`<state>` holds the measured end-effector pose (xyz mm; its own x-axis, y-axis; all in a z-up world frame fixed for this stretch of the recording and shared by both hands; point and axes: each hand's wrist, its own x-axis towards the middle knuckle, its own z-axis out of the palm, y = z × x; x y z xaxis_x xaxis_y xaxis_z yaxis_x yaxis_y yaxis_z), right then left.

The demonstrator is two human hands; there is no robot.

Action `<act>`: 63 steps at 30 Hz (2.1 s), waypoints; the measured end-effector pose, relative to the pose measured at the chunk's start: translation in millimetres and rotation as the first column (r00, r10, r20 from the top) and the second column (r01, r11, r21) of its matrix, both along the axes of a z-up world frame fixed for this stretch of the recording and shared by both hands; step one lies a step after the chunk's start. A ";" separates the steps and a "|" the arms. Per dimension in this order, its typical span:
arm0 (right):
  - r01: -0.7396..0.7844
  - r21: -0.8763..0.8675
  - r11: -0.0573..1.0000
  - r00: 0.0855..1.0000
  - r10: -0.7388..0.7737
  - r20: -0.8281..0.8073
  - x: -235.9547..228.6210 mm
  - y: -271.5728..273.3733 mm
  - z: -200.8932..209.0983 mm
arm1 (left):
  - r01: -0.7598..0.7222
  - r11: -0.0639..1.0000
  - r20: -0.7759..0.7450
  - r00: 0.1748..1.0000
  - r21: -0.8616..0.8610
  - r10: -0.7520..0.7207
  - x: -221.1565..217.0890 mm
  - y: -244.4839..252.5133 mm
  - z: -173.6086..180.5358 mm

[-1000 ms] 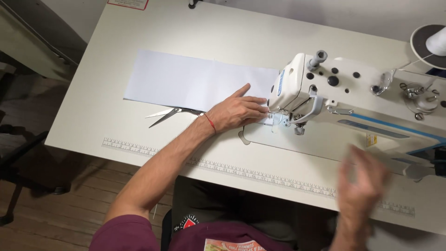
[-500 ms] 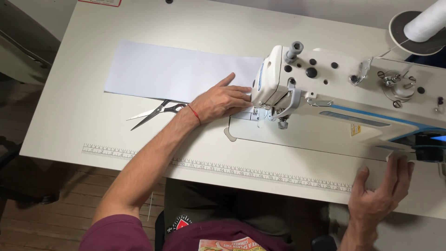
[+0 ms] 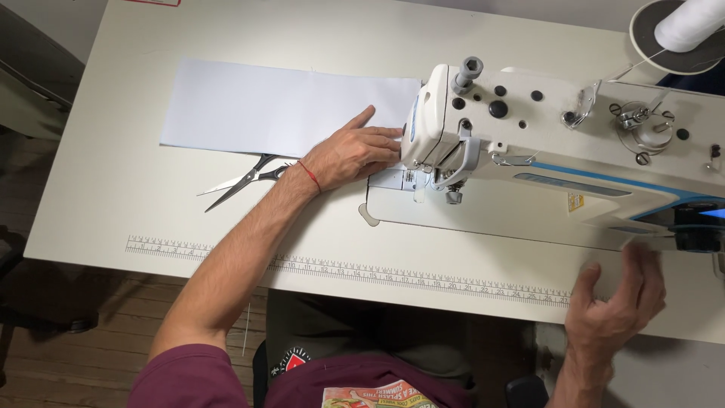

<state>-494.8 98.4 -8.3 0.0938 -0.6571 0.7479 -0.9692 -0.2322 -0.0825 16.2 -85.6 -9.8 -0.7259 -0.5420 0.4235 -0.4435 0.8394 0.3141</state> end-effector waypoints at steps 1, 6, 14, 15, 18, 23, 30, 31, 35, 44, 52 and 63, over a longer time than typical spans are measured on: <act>0.046 -0.001 0.999 0.998 -0.046 -0.032 -5.7 0.5 -7.7 | 0.001 1.000 -0.002 1.000 0.008 -0.001 0.4 0.0 -0.2; 0.071 0.013 0.997 0.997 -0.071 -0.035 -10.2 0.4 -11.9 | -0.003 1.000 0.022 1.000 -0.002 0.003 -2.5 4.4 2.6; -0.007 -0.106 0.994 0.997 -0.002 -0.079 27.1 8.9 18.8 | -0.033 0.998 -0.011 0.999 0.049 0.033 -0.3 11.9 6.3; -0.015 -0.118 0.993 0.999 0.010 -0.041 32.4 9.7 13.3 | -0.038 0.997 -0.015 0.999 0.065 0.040 0.4 12.7 5.9; -0.144 -0.068 0.987 0.983 0.151 0.108 87.6 9.7 14.9 | -0.065 0.997 -0.016 0.998 0.044 0.066 -2.0 10.2 3.5; -0.773 0.323 0.546 0.627 0.579 0.521 290.1 -7.7 108.6 | -0.100 0.995 0.002 0.995 0.007 0.100 -3.0 9.7 -5.1; -0.692 0.455 0.561 0.489 0.828 -0.276 489.3 -108.3 28.1 | -0.427 0.900 0.082 0.897 -0.094 0.434 -13.0 23.6 -22.4; -0.607 0.504 0.614 0.471 0.789 -0.394 503.7 -119.4 17.8 | -0.434 0.898 0.094 0.893 -0.069 0.439 -14.4 21.4 -23.3; -0.547 0.637 0.543 0.434 0.835 -0.338 495.1 -99.7 57.3 | -0.457 0.888 0.188 0.869 -0.049 0.458 -11.7 21.0 -20.4; -0.510 0.770 0.383 0.446 0.883 -0.144 466.8 -102.9 77.3 | -0.484 0.873 0.206 0.849 -0.065 0.486 -23.1 16.9 -21.2; -0.564 0.689 0.455 0.370 0.885 -0.282 487.5 -101.6 60.4 | -0.737 0.670 0.199 0.646 -0.087 0.736 -61.4 13.9 -46.9; -0.605 0.729 0.319 0.198 0.948 -0.250 493.8 -89.5 73.7 | -0.720 0.692 0.108 0.685 -0.057 0.721 -57.1 -51.1 -20.6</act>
<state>-1.0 8.9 65.5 0.9930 -0.1153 -0.0267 -0.1148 -0.9932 0.0207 -40.9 -136.7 -30.4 -0.1560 -0.9146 0.3731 -0.9440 0.2492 0.2162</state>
